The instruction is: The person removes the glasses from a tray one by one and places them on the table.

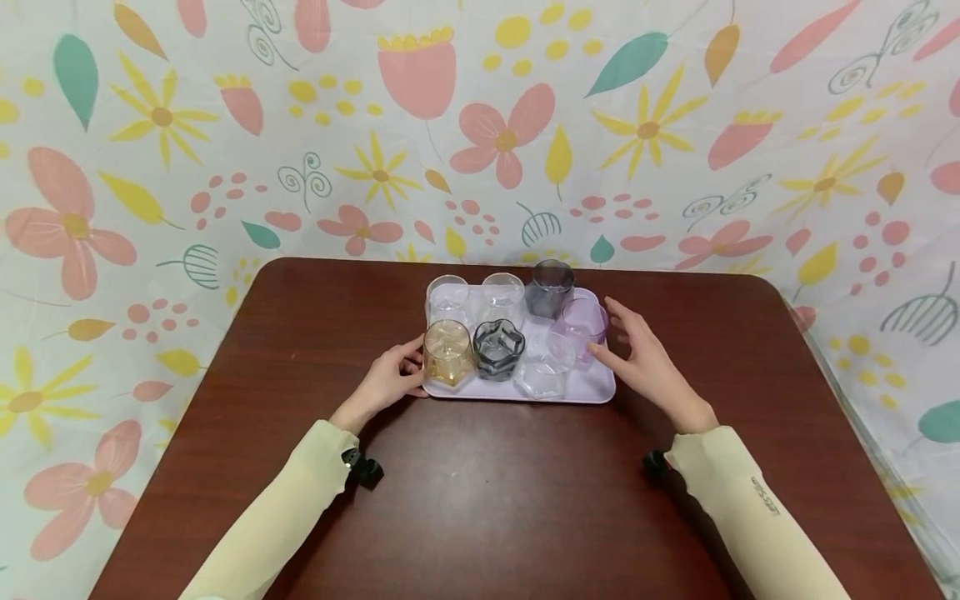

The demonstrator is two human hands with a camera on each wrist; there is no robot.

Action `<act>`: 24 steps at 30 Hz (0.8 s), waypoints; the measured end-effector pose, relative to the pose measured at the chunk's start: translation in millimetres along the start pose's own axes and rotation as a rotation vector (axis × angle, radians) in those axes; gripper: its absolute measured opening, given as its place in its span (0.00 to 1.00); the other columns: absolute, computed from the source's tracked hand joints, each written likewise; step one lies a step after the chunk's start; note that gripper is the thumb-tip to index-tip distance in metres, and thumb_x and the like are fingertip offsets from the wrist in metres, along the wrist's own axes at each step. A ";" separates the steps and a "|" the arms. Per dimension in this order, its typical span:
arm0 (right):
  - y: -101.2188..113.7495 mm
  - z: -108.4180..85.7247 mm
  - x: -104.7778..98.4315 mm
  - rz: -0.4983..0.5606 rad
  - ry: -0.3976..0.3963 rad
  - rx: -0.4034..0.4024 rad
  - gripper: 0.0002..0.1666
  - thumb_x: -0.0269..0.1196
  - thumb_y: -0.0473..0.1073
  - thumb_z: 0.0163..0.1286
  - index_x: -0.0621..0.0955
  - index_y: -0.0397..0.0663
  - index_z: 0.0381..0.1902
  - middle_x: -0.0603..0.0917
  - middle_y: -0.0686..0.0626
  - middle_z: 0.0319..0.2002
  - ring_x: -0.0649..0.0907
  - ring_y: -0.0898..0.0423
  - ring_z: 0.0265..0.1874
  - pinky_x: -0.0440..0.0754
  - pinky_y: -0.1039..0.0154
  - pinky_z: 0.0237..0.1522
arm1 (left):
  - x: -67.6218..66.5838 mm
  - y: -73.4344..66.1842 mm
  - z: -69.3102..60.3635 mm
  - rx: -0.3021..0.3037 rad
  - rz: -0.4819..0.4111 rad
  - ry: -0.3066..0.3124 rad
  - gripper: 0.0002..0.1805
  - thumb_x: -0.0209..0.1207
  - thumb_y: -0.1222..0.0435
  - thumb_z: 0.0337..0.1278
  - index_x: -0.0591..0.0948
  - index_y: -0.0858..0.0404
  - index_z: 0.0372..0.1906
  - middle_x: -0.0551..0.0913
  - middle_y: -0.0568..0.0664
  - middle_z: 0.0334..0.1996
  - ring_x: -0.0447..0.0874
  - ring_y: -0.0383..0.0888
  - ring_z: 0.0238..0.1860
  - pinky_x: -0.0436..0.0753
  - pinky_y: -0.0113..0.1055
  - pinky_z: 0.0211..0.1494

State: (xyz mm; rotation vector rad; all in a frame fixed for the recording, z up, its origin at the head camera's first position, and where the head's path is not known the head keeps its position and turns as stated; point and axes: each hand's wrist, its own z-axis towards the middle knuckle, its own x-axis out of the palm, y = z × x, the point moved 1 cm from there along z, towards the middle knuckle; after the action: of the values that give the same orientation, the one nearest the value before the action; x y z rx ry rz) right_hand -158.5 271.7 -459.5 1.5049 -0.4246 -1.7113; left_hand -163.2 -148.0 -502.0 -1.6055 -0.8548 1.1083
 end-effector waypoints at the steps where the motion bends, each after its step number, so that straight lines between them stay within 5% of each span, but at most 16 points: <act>1: -0.3 1.7 1.2 0.006 0.007 -0.004 0.50 0.71 0.39 0.69 0.59 0.38 0.81 0.65 0.31 0.74 0.71 0.32 0.69 0.75 0.29 0.66 | -0.3 0.4 -0.5 0.002 0.009 -0.001 0.42 0.59 0.82 0.58 0.62 0.70 0.79 0.74 0.64 0.49 0.78 0.42 0.38 0.95 0.40 0.36; 13: -6.2 17.6 10.5 0.076 0.090 0.038 0.55 0.73 0.37 0.66 0.55 0.42 0.82 0.67 0.30 0.72 0.74 0.31 0.65 0.76 0.29 0.66 | -1.1 5.0 -1.5 0.052 0.005 0.009 0.44 0.61 0.83 0.55 0.62 0.72 0.79 0.72 0.67 0.52 0.78 0.43 0.38 0.95 0.41 0.37; 24: -10.8 13.9 12.5 0.119 0.008 0.023 0.51 0.76 0.37 0.63 0.61 0.46 0.77 0.74 0.33 0.68 0.77 0.36 0.65 0.80 0.35 0.65 | 2.0 8.2 0.1 0.043 -0.012 -0.020 0.44 0.57 0.84 0.52 0.64 0.71 0.78 0.72 0.66 0.52 0.78 0.41 0.36 0.95 0.40 0.37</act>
State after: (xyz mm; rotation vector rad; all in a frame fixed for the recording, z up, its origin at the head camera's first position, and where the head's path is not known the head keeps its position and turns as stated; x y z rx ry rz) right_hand -174.9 265.7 -472.2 1.4722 -0.5214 -1.6121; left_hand -162.5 -148.5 -510.4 -1.5539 -0.8469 1.1288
